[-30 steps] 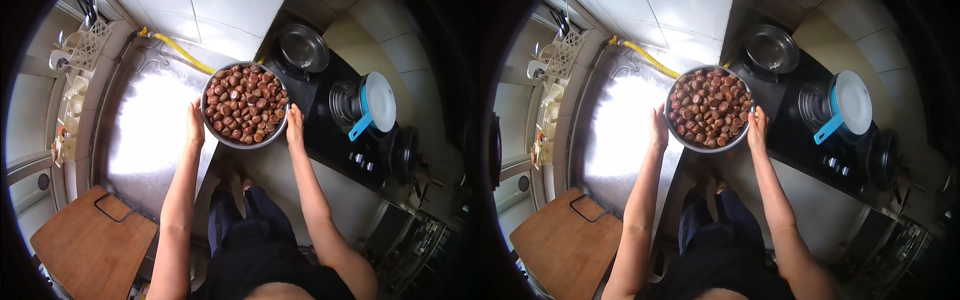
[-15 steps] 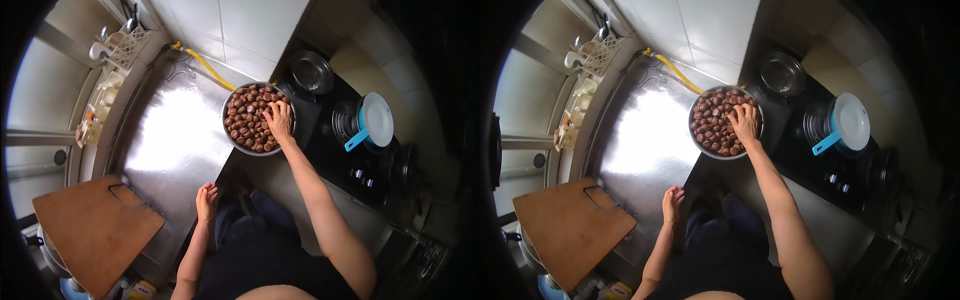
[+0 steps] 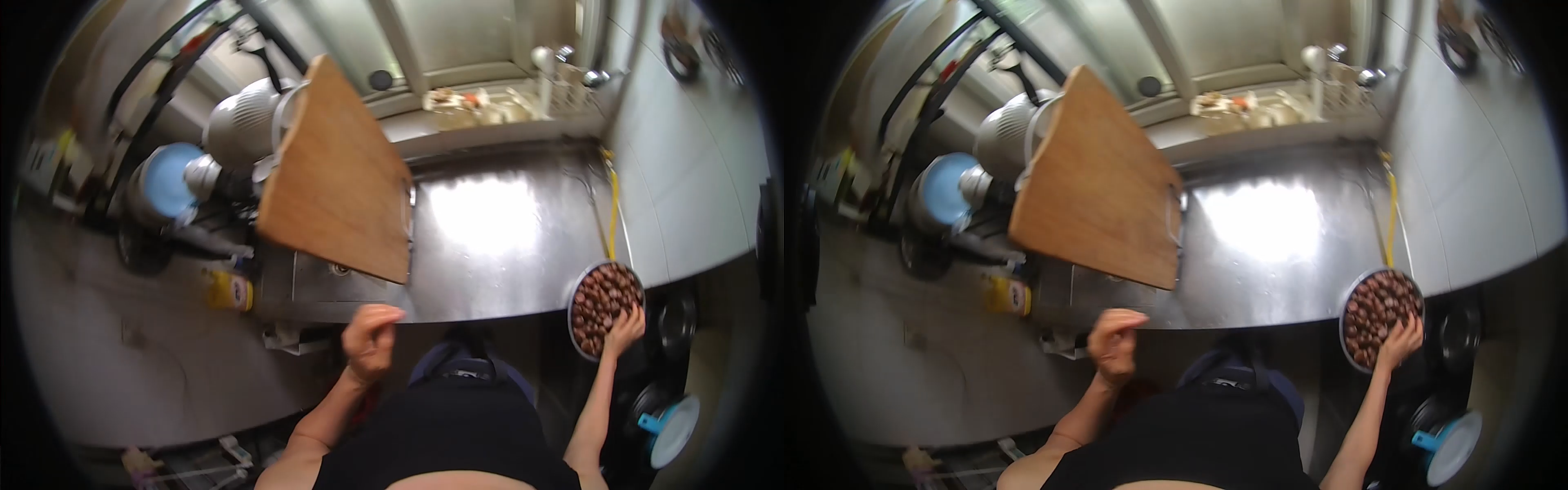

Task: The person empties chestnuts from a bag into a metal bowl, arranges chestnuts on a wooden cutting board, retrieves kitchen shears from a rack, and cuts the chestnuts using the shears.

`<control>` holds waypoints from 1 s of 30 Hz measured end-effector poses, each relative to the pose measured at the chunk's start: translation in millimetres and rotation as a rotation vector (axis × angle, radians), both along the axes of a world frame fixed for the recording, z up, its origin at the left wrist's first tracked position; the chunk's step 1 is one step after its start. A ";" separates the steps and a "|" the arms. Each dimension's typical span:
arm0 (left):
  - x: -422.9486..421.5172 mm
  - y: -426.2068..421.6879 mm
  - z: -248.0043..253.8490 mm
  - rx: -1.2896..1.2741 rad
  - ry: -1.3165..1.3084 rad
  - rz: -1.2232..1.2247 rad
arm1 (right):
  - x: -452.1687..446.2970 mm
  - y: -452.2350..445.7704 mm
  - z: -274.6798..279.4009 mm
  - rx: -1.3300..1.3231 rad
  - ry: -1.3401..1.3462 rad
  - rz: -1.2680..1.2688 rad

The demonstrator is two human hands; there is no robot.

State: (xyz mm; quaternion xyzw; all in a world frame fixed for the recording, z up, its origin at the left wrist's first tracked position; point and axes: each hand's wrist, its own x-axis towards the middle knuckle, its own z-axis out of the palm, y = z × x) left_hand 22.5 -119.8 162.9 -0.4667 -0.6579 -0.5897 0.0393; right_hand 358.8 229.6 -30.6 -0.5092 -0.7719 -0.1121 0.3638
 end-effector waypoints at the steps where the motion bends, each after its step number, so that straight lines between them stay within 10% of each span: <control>1: -7.2 -14.9 8.3 0.115 0.116 0.166 | -5.1 -4.0 0.6 0.001 0.066 -0.005; 6: -55.1 -19.2 26.1 0.250 0.187 0.618 | -121.5 -48.6 21.7 -0.331 0.549 0.598; 14: -116.3 33.9 23.8 0.335 -0.118 0.589 | -321.6 -173.8 44.5 -0.899 0.376 1.276; 30: -63.1 -27.4 163.8 0.236 -0.086 0.427 | -344.9 -172.0 148.1 -1.733 0.698 1.303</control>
